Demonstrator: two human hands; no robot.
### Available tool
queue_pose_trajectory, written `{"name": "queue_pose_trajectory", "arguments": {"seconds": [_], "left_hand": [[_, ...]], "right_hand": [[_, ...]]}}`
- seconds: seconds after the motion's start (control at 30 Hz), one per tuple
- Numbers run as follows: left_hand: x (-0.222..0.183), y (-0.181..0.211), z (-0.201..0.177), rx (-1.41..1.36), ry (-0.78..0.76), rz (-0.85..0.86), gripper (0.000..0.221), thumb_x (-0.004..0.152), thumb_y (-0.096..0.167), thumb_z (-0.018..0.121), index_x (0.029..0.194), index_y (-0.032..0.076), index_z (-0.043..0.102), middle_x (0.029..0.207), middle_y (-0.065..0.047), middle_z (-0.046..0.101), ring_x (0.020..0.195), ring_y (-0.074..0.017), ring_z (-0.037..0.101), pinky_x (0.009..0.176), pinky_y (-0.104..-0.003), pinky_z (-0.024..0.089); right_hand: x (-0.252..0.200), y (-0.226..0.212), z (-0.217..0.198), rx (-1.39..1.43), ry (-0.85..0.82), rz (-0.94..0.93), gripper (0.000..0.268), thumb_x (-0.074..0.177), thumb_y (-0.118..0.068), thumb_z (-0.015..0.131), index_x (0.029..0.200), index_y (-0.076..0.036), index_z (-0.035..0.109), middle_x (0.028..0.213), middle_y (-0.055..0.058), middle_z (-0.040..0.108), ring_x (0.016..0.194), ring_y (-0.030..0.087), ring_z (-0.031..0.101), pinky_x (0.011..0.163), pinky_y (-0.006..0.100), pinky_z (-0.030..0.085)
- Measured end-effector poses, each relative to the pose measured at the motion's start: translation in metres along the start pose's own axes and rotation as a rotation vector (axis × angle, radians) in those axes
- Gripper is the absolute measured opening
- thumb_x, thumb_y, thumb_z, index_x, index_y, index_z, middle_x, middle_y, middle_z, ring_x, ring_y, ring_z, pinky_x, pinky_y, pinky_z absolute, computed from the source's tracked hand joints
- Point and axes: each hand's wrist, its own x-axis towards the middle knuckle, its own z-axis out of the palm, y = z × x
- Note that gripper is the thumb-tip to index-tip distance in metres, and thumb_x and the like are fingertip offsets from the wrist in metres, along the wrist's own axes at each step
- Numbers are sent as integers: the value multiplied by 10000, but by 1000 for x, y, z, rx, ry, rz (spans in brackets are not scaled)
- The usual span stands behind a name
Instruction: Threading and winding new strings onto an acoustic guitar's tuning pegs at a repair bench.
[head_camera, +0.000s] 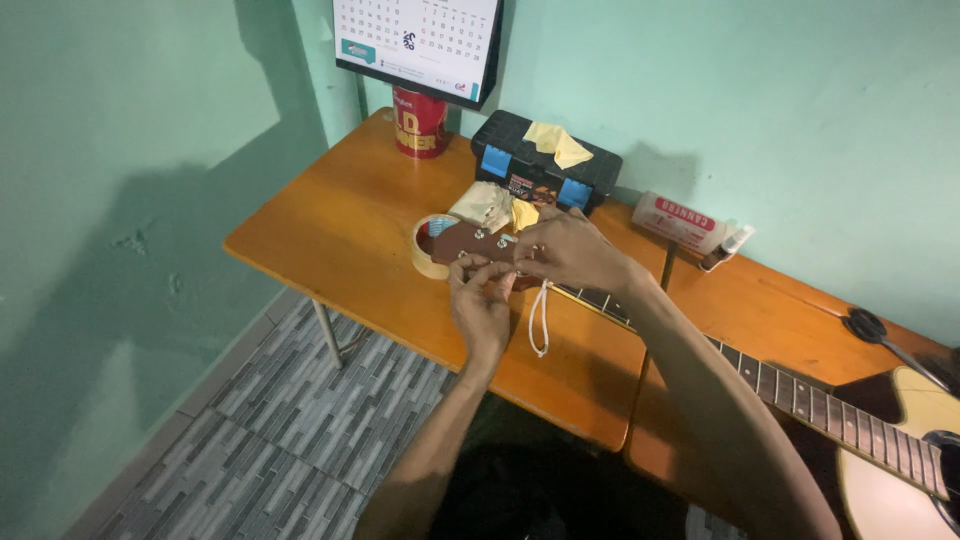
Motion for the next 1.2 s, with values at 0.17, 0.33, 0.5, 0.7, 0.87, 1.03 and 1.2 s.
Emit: {"name": "queue_pose_trajectory", "arguments": {"seconds": [0.17, 0.33, 0.5, 0.7, 0.87, 1.03, 1.2], "left_hand": [[0, 5, 5, -47, 41, 4, 134, 796, -9, 822, 858, 99, 771, 1031, -29, 506, 863, -188, 590, 890, -312, 498], [-1, 1, 4, -74, 52, -14, 134, 782, -31, 832, 855, 67, 776, 1035, -42, 503, 847, -181, 589, 866, -318, 502], [2, 13, -15, -112, 38, 82, 201, 910, -47, 649, 1042, 27, 781, 1124, -146, 544, 900, -247, 606, 828, -363, 548], [21, 18, -31, 123, -128, 272, 181, 943, 46, 689, 1109, 54, 762, 1061, -167, 679, 1040, -389, 647, 868, -455, 548], [44, -26, -29, 372, -395, 414, 165, 969, 202, 670, 1117, 154, 724, 1126, -66, 684, 1106, -291, 615, 888, -429, 525], [71, -45, -26, 397, -517, 644, 166, 967, 210, 625, 1070, 264, 743, 1125, 50, 735, 1113, -229, 632, 899, -370, 556], [82, -26, -29, 102, -609, 645, 189, 984, 151, 601, 1075, 124, 764, 1018, -138, 742, 975, -412, 630, 811, -495, 544]], "right_hand": [[3, 7, 25, 113, -6, 248, 294, 893, -508, 703, 891, -215, 715, 800, 56, 711, 938, 339, 699, 796, 468, 485], [-2, 14, 48, 204, 226, 291, 187, 922, -386, 728, 916, -205, 773, 833, 87, 743, 879, 365, 719, 762, 472, 549], [-32, 7, 48, 242, 503, 386, 132, 931, -254, 748, 1056, -234, 785, 948, 33, 759, 979, 320, 702, 828, 483, 567], [-51, -29, 61, -71, 469, 508, 224, 885, -474, 744, 1062, -338, 769, 1095, -97, 737, 1115, 209, 641, 932, 439, 463], [-46, -53, 75, -156, 574, 512, 220, 935, -369, 717, 1106, -248, 784, 1117, -63, 725, 1134, 220, 587, 900, 406, 356], [-41, -62, 82, -244, 741, 428, 168, 949, -251, 723, 1073, -176, 809, 1079, -25, 737, 1122, 205, 588, 894, 376, 327], [-41, -61, 84, -216, 764, 416, 207, 948, -269, 708, 1122, -206, 801, 1118, -34, 738, 1124, 194, 585, 901, 395, 323]]}}
